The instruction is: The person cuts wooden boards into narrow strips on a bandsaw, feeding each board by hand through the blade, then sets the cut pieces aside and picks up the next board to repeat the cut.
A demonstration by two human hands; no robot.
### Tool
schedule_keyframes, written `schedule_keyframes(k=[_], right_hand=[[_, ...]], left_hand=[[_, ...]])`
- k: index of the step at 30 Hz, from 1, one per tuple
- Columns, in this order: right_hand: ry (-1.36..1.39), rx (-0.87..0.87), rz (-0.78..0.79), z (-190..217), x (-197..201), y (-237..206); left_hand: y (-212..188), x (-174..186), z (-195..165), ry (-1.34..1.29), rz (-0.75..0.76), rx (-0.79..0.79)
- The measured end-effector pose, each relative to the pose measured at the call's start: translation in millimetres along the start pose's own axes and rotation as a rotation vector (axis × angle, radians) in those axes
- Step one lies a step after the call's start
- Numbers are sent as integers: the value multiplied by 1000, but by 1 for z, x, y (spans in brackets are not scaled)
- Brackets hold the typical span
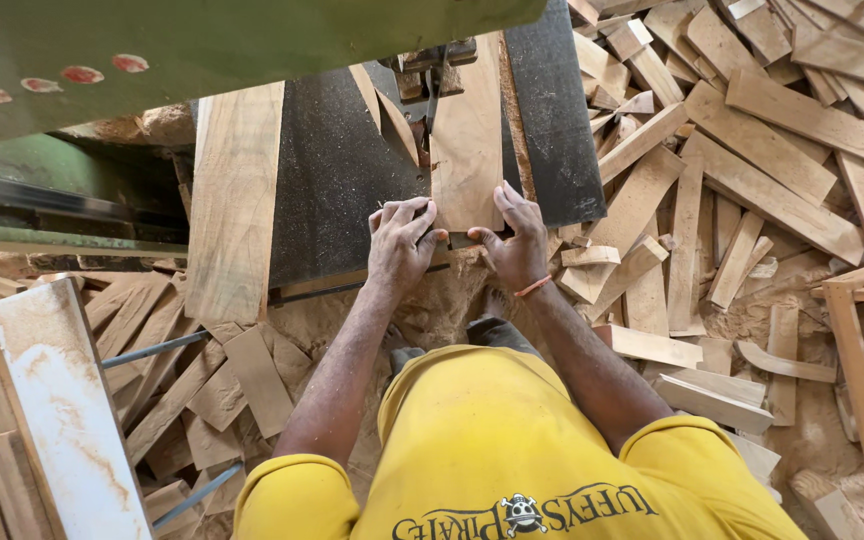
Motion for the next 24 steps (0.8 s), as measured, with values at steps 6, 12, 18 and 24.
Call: schedule_keyframes(k=[6, 12, 18, 24], right_hand=[[-7, 14, -7, -2, -4, 1], [-15, -20, 28, -3, -5, 1], [-35, -21, 23, -7, -10, 5], [-53, 51, 3, 0, -1, -9]], left_hand=[[1, 1, 3, -10, 10, -21], [1, 2, 3, 34, 20, -30], [6, 5, -1, 9, 6, -8], [-2, 17, -10, -59, 54, -13]])
Point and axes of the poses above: each hand's wrist, its own y-axis towards the middle knuckle, its own x-axis out of the back of the hand, z = x × y, the point moved 1 cm from there along y, towards the middle knuckle, and after that the axes turned 10 degrees about -y, right-handed, at the moved point
